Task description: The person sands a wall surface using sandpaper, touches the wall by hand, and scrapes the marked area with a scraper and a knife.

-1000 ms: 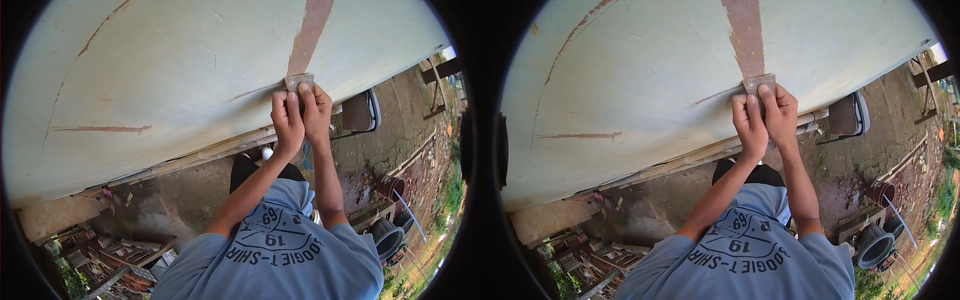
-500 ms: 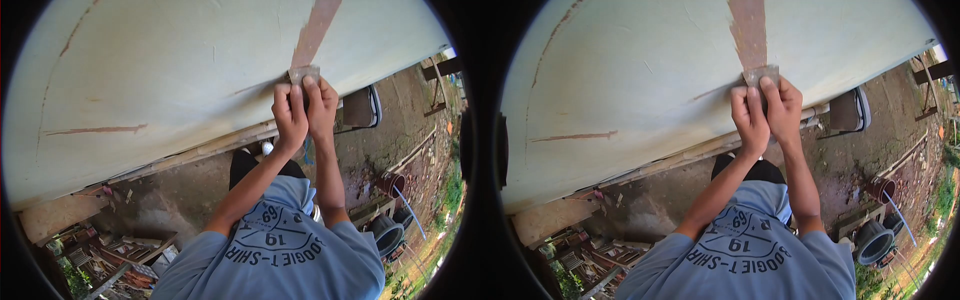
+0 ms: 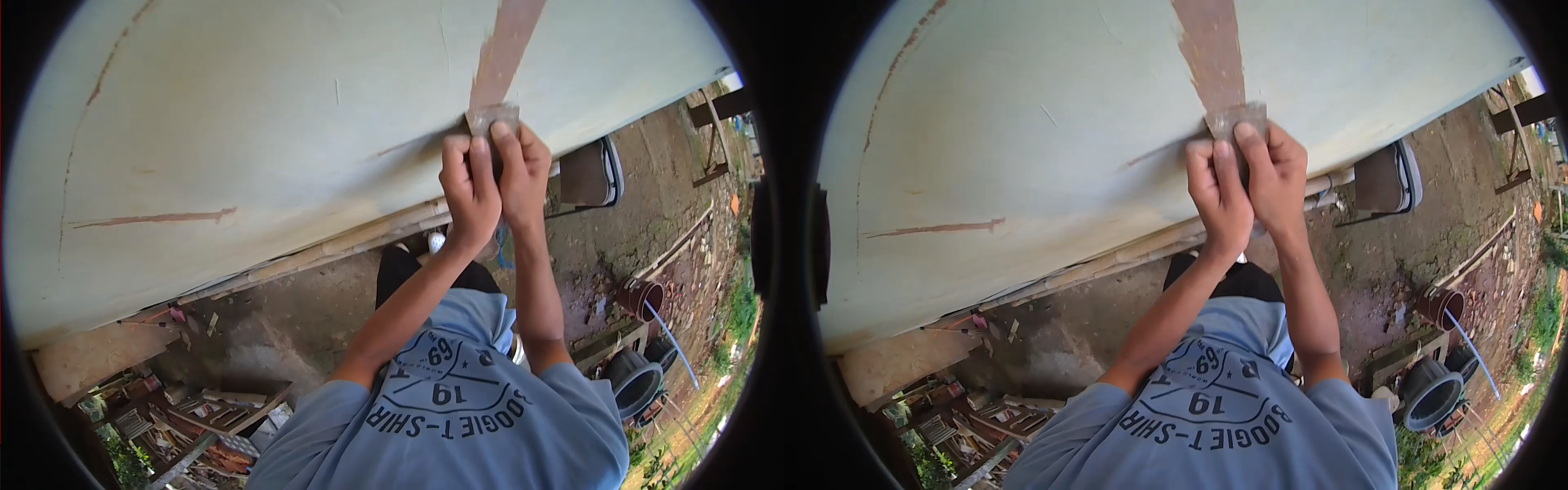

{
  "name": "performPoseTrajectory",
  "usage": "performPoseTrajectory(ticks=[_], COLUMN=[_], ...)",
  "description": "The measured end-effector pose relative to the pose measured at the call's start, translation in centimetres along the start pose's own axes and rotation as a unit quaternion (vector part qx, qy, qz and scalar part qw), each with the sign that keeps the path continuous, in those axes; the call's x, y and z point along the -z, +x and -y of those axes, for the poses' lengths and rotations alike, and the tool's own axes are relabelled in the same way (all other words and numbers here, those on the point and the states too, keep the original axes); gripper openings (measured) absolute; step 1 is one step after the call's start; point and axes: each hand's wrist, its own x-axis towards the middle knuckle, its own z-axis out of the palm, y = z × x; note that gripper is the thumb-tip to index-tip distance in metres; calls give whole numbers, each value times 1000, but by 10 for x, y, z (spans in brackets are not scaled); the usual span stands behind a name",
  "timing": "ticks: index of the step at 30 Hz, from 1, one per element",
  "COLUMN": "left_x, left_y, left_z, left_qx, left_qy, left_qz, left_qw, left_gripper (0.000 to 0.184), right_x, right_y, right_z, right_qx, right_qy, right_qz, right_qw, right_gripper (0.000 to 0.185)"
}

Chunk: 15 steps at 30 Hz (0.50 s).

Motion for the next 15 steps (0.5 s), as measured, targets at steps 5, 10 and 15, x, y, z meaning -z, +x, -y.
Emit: performPoseTrajectory(ticks=[5,10,15], left_x=[6,1,-2], left_y=[-14,-5,2], left_z=[17,-6,1], left_qx=[58,46,13], left_qy=[-20,-13,-21], left_qz=[15,2,-7], left_qw=[998,999,1000], left_gripper=[18,18,19], right_x=[1,6,0], right_y=[-4,-3,6], right_z=[-23,6,-2], right_qx=[-16,-17,3], right_qy=[3,-6,19], right_qz=[-32,24,9], right_qw=[999,1000,1000], right_gripper=[22,23,23])
